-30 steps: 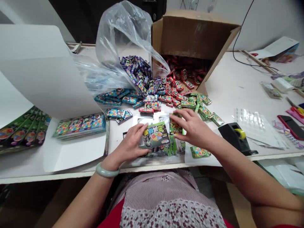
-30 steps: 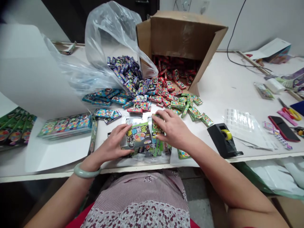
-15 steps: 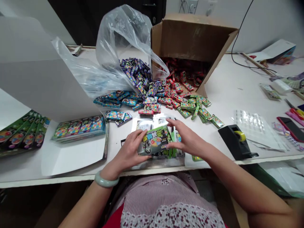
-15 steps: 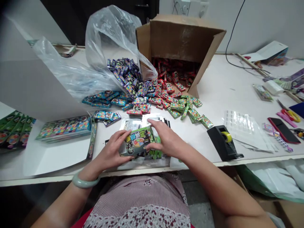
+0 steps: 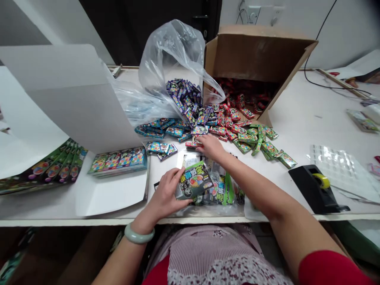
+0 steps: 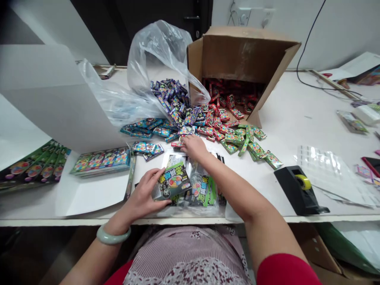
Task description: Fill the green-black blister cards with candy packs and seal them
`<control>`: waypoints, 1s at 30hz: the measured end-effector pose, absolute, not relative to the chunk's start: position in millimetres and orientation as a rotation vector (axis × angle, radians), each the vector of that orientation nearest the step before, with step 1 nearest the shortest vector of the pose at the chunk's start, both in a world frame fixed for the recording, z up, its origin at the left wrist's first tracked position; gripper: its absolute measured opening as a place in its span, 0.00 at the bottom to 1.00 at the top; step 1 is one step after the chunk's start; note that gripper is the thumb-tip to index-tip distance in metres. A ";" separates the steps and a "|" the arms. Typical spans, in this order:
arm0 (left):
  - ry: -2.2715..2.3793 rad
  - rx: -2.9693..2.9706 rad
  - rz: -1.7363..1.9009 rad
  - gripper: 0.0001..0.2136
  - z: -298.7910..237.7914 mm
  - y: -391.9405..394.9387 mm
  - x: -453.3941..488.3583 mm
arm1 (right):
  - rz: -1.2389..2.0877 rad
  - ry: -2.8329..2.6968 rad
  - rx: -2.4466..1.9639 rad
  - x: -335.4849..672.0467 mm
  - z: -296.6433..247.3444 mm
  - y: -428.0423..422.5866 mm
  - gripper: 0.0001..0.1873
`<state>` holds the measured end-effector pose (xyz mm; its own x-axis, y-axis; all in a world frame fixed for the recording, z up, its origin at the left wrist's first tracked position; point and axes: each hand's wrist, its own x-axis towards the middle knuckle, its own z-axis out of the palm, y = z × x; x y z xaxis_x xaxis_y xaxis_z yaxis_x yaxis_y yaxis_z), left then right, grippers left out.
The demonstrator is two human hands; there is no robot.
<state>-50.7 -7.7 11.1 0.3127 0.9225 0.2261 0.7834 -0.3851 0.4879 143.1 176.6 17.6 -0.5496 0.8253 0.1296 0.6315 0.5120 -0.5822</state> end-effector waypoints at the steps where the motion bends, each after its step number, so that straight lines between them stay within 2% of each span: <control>1: 1.547 2.287 0.689 0.45 11.7 -9.3 -51.6 | 0.675 -2.386 -1.217 134.7 14.8 183.3 0.11; 4: 1.569 2.258 0.707 0.45 12.5 -13.5 -54.7 | 0.733 -2.337 -1.276 125.8 10.4 190.1 0.06; 7: 1.577 2.242 0.754 0.44 12.9 -15.7 -60.4 | 0.833 -2.261 -1.336 142.8 13.4 182.8 0.13; 9: 1.577 2.229 0.791 0.43 13.2 -15.7 -64.1 | 1.030 -2.151 -1.348 163.1 18.0 172.7 0.16; 13: 1.594 2.221 0.817 0.42 13.0 -13.3 -67.0 | 1.406 -1.828 -1.321 204.8 24.1 147.9 0.14; 15: 1.622 2.225 0.819 0.42 12.0 -12.1 -65.9 | 1.289 -1.863 -1.312 219.8 23.8 137.6 0.14; 19: 1.674 2.245 0.804 0.42 9.3 -11.2 -61.9 | 0.715 -2.175 -1.266 235.2 17.0 123.2 0.12; 22: 1.688 2.271 0.763 0.41 7.8 -10.6 -60.5 | 0.465 -2.364 -1.196 238.6 8.7 113.7 0.13; 25: 1.691 2.284 0.758 0.40 6.7 -9.4 -61.8 | 0.502 -2.310 -1.217 240.8 2.9 107.7 0.13; 30: 1.682 2.278 0.789 0.41 5.2 -8.0 -63.7 | 1.013 -1.922 -1.378 246.5 6.5 113.1 0.17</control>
